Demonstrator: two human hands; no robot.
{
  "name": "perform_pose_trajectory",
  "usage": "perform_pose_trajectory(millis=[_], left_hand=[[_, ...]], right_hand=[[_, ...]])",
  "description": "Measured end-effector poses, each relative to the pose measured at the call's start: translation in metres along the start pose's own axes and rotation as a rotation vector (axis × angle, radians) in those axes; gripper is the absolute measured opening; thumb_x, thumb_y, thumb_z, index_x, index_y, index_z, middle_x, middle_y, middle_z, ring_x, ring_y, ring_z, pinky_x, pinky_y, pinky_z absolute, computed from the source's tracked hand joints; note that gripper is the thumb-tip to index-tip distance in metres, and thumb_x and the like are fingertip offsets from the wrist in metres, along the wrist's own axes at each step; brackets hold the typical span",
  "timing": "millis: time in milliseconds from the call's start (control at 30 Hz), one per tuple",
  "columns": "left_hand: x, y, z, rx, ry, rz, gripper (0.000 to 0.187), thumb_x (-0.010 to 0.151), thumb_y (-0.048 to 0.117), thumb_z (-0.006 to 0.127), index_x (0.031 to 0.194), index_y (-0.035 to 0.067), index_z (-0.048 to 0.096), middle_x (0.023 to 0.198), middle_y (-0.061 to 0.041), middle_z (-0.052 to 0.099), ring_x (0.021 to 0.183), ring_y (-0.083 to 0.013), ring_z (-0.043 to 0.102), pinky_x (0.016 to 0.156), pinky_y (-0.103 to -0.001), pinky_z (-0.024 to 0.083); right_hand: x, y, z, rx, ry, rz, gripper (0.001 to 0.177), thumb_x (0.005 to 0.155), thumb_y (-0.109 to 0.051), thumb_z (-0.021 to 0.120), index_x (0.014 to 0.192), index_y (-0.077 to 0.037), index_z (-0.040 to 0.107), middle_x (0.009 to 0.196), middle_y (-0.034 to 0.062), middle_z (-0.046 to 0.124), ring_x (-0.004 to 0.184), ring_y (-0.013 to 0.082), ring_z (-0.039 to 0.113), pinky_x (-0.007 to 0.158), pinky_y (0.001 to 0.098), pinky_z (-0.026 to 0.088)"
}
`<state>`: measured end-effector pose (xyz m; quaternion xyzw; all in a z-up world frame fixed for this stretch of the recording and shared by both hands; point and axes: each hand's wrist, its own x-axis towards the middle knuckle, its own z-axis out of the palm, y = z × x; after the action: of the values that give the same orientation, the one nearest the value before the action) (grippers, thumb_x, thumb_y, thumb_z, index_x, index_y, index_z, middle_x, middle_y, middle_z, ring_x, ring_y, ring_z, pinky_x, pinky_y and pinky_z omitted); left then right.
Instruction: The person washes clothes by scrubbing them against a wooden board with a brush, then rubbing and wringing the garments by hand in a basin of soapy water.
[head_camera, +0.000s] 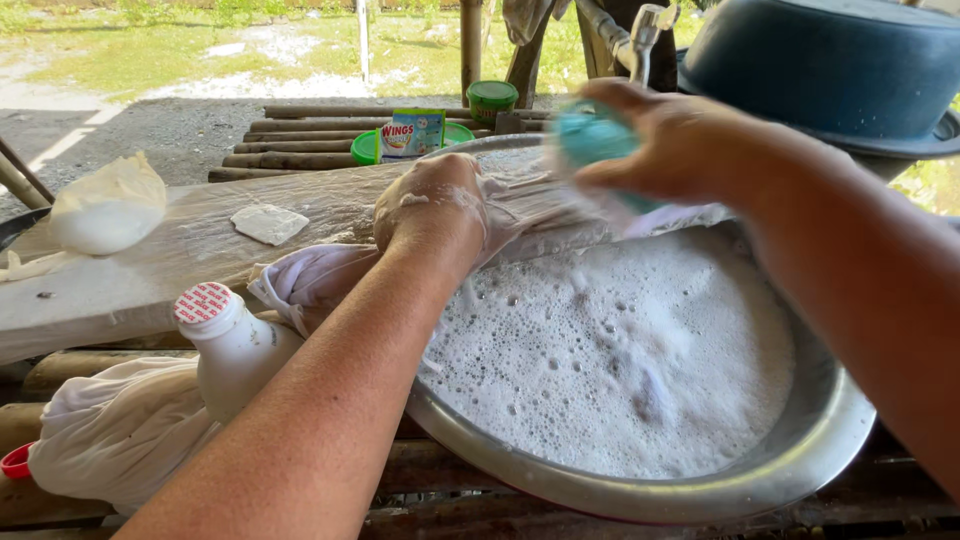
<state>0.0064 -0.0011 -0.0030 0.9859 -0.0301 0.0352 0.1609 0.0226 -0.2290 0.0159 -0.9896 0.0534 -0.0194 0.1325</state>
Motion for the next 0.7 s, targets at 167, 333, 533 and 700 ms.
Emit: perform_pose_trajectory(millis=[167,333,533,700], left_hand=[[0.003,-0.002,0.007,-0.017,0.036,0.027,0.030,0.098,0.014,0.064,0.128,0.020,0.068,0.132,-0.011,0.067,0.122,-0.0288,0.065,0.097,-0.046,0.055],[0.001,0.001,0.003,-0.043,0.013,-0.009,0.036,0.095,0.015,0.068,0.130,0.023,0.065,0.134,-0.010,0.063,0.124,-0.0296,0.062,0.097,-0.046,0.054],[0.003,-0.002,0.003,-0.014,-0.008,0.046,0.031,0.097,0.018,0.068,0.128,0.019,0.068,0.131,-0.011,0.068,0.122,-0.0269,0.065,0.099,-0.043,0.054],[0.005,-0.001,0.007,-0.044,0.021,0.025,0.028,0.098,0.027,0.067,0.125,0.018,0.069,0.130,-0.011,0.067,0.122,-0.0267,0.065,0.099,-0.044,0.054]], right_hand=[[-0.004,-0.003,0.014,-0.013,-0.042,-0.150,0.092,0.083,-0.043,0.081,0.158,-0.054,0.030,0.131,0.0239,0.064,0.096,0.0356,0.066,0.082,0.0485,0.058],[0.003,0.030,-0.007,-0.034,0.006,0.227,0.092,0.087,-0.041,0.078,0.161,-0.059,0.027,0.129,0.0266,0.066,0.092,0.0404,0.070,0.083,0.0509,0.062],[-0.024,-0.043,0.013,-0.032,-0.055,-0.139,0.094,0.078,-0.044,0.083,0.153,-0.058,0.028,0.132,0.0148,0.065,0.097,0.0337,0.069,0.086,0.0461,0.059],[-0.001,0.008,0.002,0.072,-0.096,0.082,0.092,0.079,-0.042,0.079,0.156,-0.058,0.033,0.128,0.0220,0.064,0.097,0.0414,0.071,0.081,0.0508,0.064]])
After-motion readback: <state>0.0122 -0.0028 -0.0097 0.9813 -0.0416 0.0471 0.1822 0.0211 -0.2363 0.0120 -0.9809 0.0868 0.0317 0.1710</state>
